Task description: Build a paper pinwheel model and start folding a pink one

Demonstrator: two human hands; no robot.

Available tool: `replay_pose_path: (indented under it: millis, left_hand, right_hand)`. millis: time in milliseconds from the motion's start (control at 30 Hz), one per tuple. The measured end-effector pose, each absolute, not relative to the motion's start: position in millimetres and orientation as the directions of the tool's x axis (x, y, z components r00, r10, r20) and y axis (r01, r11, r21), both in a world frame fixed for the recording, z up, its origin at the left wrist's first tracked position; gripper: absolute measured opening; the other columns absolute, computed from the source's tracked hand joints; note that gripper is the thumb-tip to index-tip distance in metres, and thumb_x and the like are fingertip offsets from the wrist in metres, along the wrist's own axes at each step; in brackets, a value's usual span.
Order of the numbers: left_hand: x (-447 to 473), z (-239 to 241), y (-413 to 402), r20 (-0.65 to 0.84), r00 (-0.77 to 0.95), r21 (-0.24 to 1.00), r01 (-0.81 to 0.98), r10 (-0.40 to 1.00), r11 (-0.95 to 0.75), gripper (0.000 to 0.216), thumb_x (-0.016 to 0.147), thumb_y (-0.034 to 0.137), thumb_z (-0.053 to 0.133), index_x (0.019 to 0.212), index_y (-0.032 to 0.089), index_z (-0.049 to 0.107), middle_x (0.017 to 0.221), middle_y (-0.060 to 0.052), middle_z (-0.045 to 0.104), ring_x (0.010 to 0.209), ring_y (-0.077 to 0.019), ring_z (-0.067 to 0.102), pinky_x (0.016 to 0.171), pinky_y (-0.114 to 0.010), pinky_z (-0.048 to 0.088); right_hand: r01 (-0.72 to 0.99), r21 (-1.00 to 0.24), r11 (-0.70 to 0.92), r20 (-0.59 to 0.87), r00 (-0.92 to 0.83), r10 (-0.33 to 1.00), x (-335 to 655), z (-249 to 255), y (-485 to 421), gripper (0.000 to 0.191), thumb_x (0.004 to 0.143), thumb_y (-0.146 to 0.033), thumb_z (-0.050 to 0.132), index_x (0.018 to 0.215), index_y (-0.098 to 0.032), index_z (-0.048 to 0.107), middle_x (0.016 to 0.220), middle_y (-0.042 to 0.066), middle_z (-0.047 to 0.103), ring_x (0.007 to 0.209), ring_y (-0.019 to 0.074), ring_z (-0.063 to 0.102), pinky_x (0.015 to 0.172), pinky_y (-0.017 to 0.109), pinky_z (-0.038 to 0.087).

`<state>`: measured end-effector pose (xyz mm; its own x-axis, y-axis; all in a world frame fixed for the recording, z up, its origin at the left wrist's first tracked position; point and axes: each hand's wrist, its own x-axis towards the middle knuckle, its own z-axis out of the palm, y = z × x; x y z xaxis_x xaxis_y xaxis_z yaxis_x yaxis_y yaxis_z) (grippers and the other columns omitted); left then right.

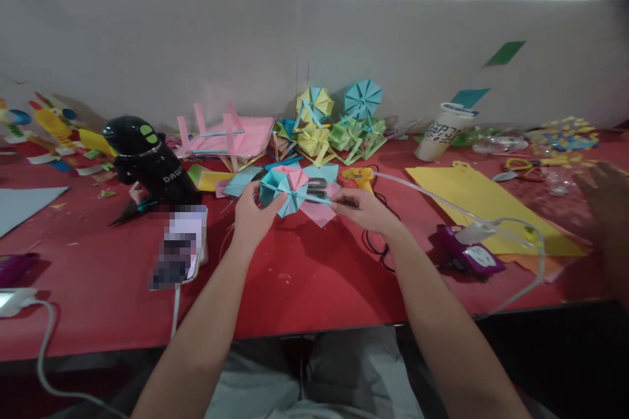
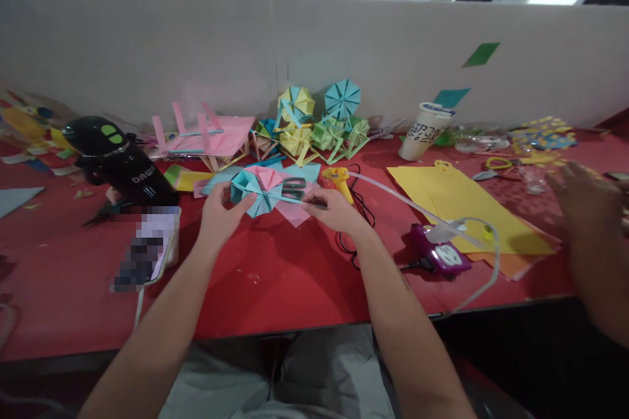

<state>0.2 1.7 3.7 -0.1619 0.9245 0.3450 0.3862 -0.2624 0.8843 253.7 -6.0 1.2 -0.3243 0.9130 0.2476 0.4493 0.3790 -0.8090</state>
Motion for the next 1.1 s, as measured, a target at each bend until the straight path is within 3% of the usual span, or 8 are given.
replay_pose_path:
  millis: [333, 767, 933, 1100]
  left_hand:
    - [0, 4, 0, 0.366, -0.132, 0.842, 0.469, 0.921, -0.267, 0.046, 0.067, 0.045, 0.074, 0.102, 0.019, 0.060, 0.096, -0.006, 0.067, 0.091, -0.0222, 0.062, 0.078, -0.034, 0.049]
    - [-1, 2, 1, 0.368, -0.156, 0.834, 0.491, 0.917, -0.251, 0.044, 0.067, 0.046, 0.074, 0.098, 0.020, 0.059, 0.091, -0.004, 0.066, 0.086, -0.0215, 0.061, 0.077, -0.034, 0.048]
    - [1, -1, 0, 0.432, -0.136, 0.786, 0.541, 0.892, -0.298, 0.045, 0.069, 0.046, 0.073, 0.103, 0.019, 0.058, 0.096, -0.006, 0.065, 0.091, -0.0226, 0.061, 0.084, -0.037, 0.047]
    - [5, -6, -1, 0.497, -0.097, 0.722, 0.597, 0.863, -0.349, 0.046, 0.070, 0.045, 0.074, 0.105, 0.020, 0.057, 0.104, -0.007, 0.062, 0.100, -0.0249, 0.060, 0.090, -0.040, 0.047]
  right_hand:
    - [0.477, -0.797, 0.372, 0.242, -0.312, 0.919, 254, 2, -6, 0.024, 0.084, -0.039, 0.060, 0.084, -0.016, 0.068, 0.078, 0.004, 0.066, 0.071, 0.0155, 0.057, 0.067, 0.029, 0.046]
    - [0.504, -0.737, 0.451, 0.408, -0.202, 0.890, 223, 5, -19, 0.013, 0.082, -0.027, 0.060, 0.091, -0.019, 0.065, 0.088, 0.006, 0.070, 0.073, 0.0164, 0.062, 0.071, 0.030, 0.050]
    - [0.519, -0.701, 0.489, 0.460, -0.195, 0.866, 210, -1, -18, 0.014, 0.083, -0.023, 0.056, 0.093, -0.019, 0.065, 0.095, 0.007, 0.071, 0.082, 0.0184, 0.065, 0.077, 0.032, 0.051]
    - [0.427, -0.778, 0.461, 0.452, -0.130, 0.883, 200, -13, -12, 0.011, 0.084, -0.029, 0.058, 0.089, -0.020, 0.061, 0.087, 0.006, 0.069, 0.081, 0.0182, 0.066, 0.078, 0.033, 0.052]
